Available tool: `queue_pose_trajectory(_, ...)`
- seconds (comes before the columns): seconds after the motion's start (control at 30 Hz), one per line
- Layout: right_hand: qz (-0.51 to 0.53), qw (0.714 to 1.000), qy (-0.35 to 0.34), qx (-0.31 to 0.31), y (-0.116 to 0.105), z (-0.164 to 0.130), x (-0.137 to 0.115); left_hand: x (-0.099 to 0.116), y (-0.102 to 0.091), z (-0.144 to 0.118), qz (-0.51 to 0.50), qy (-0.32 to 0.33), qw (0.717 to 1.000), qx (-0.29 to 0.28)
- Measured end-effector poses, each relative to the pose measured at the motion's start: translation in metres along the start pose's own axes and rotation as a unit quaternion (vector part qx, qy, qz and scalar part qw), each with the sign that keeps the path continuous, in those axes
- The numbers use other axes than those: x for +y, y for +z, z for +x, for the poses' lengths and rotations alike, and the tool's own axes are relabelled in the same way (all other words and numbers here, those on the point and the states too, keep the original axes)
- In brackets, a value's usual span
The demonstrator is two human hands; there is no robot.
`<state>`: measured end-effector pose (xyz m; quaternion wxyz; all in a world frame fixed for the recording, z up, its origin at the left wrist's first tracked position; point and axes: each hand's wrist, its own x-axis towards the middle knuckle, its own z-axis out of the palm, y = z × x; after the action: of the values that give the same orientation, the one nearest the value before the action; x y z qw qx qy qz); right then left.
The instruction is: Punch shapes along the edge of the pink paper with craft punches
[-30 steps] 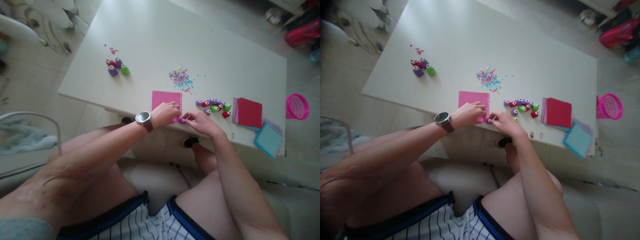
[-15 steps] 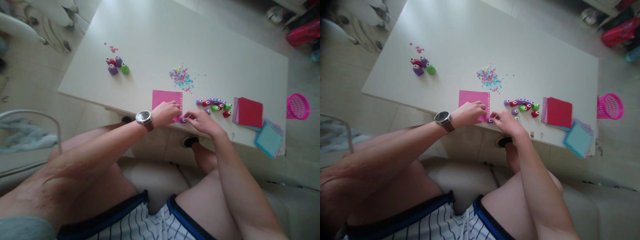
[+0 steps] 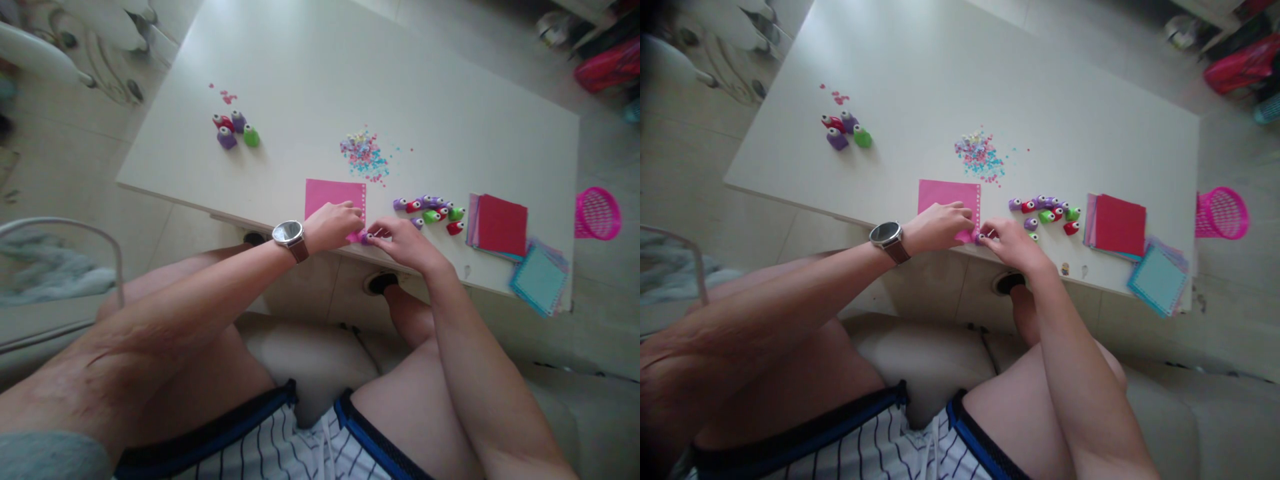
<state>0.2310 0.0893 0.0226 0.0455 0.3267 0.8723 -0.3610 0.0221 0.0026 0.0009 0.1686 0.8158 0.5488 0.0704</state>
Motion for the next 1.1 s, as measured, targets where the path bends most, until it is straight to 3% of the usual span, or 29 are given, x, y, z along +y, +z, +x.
queue_pose_trajectory(0.47, -0.016, 0.998, -0.051, 0.014, 0.003, -0.0001, 0.003, -0.0003, 0.0004, 0.0002, 0.004, 0.0, 1.0, 0.002)
queue_pose_trajectory(1.1, -0.033, 0.999, -0.041, 0.014, 0.0031, 0.0006, -0.0006, -0.0019, 0.0039, 0.0013, -0.007, -0.001, 1.0, 0.009)
